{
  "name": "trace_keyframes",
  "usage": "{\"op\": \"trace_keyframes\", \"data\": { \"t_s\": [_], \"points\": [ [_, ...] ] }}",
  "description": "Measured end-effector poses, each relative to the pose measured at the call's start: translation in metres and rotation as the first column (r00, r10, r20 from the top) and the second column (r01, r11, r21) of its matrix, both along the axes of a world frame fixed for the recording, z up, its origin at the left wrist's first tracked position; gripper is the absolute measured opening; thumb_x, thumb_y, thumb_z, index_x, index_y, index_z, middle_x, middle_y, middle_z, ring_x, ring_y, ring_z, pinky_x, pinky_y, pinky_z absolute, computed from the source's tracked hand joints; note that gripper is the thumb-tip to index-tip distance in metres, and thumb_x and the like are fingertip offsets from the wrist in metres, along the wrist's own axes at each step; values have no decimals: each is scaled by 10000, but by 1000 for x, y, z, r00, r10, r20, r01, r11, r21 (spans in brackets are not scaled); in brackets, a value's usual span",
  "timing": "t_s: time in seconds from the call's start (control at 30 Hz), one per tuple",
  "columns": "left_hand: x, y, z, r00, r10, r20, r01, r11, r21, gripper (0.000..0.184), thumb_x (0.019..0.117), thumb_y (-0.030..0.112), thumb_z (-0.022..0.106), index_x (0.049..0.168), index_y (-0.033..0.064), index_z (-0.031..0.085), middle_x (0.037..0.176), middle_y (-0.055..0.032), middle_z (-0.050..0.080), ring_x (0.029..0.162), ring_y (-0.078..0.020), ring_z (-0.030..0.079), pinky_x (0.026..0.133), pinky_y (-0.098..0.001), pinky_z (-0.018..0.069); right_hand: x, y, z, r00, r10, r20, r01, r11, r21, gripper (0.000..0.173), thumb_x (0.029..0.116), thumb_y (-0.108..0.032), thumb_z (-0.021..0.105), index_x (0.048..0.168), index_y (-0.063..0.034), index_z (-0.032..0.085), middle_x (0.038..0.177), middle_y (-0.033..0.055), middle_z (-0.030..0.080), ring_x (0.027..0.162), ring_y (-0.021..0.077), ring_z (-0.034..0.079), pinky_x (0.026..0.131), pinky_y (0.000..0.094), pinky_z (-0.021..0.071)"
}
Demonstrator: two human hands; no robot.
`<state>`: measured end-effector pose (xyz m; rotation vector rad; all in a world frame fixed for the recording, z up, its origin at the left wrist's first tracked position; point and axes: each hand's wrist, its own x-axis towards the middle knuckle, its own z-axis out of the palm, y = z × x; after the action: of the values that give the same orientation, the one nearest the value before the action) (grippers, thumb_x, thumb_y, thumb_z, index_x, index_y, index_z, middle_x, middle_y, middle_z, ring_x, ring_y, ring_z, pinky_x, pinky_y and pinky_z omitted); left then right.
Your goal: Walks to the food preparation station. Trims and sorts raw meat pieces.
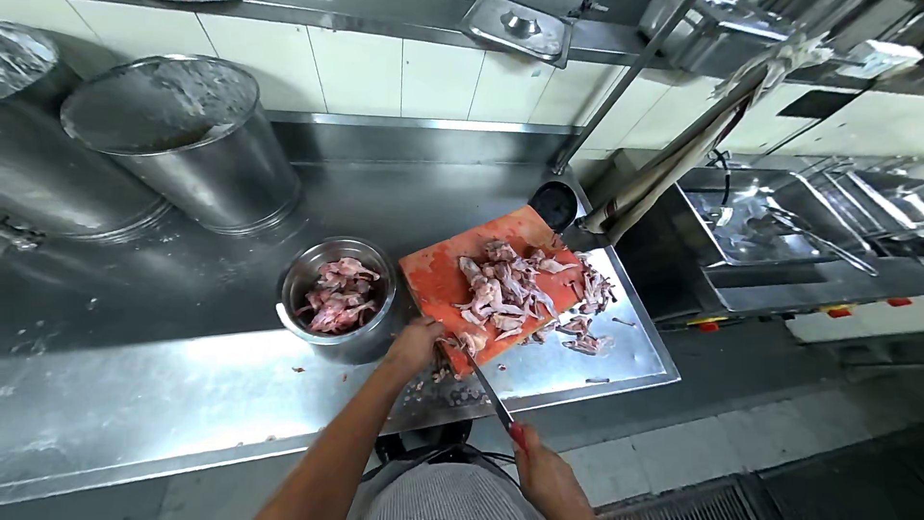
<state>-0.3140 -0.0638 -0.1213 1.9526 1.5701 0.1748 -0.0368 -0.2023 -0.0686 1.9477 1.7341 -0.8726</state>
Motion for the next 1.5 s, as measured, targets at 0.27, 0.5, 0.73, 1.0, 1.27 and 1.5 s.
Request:
{"op": "trace_keyframes", "data": {
  "t_s": [0.27,0.5,0.73,1.0,1.27,1.5],
  "points": [
    [-11,-10,-3,999,33,39,-34,999,25,267,1056,113,470,1182,97,705,1269,-101,675,1202,-249,650,1061,-428,519,-36,22,-5,995,-59,-84,58,998,-14,453,1097,-408,369,1487,-181,420,1061,151,731,986,353,735,854,551,585],
    [-5,-32,-4,823,523,222,-494,852,-177,238,1046,142,537,1189,22,684,1156,-142,705,1038,-243,703,965,-439,569,-3,-17,-19,995,-90,-48,88,995,-41,485,1080,-415,410,1493,-162,440,1069,183,736,986,388,733,845,582,576],
    [-19,-78,19,550,708,443,-616,702,-357,167,1023,118,586,1091,-5,676,909,-107,706,729,-188,707,708,-377,627,15,-18,-26,983,-77,-168,79,997,5,469,1070,-414,448,1454,-150,504,1128,188,731,1000,397,730,843,600,574],
    [97,18,95,772,241,588,-204,970,-130,231,1039,178,585,1216,80,697,1074,-56,730,885,-146,719,838,-364,620,90,-62,2,945,-38,-325,93,983,156,410,1060,-368,504,1335,-84,612,1014,210,738,905,413,734,780,645,573],
    [58,9,80,963,265,-41,-266,963,-42,319,982,313,630,1197,87,698,1207,-121,683,1123,-274,666,991,-504,546,128,-61,-15,856,-198,-477,330,920,211,379,1036,-281,544,1240,28,623,1022,225,708,891,362,717,826,572,580],
    [52,-42,24,928,336,-163,-368,895,-251,342,1043,277,510,1276,71,652,1173,-139,720,1117,-294,695,1004,-512,538,61,-2,-24,806,25,-592,128,968,216,498,1069,-294,511,1530,-112,466,1127,147,731,952,301,734,869,542,592]
  ]
}}
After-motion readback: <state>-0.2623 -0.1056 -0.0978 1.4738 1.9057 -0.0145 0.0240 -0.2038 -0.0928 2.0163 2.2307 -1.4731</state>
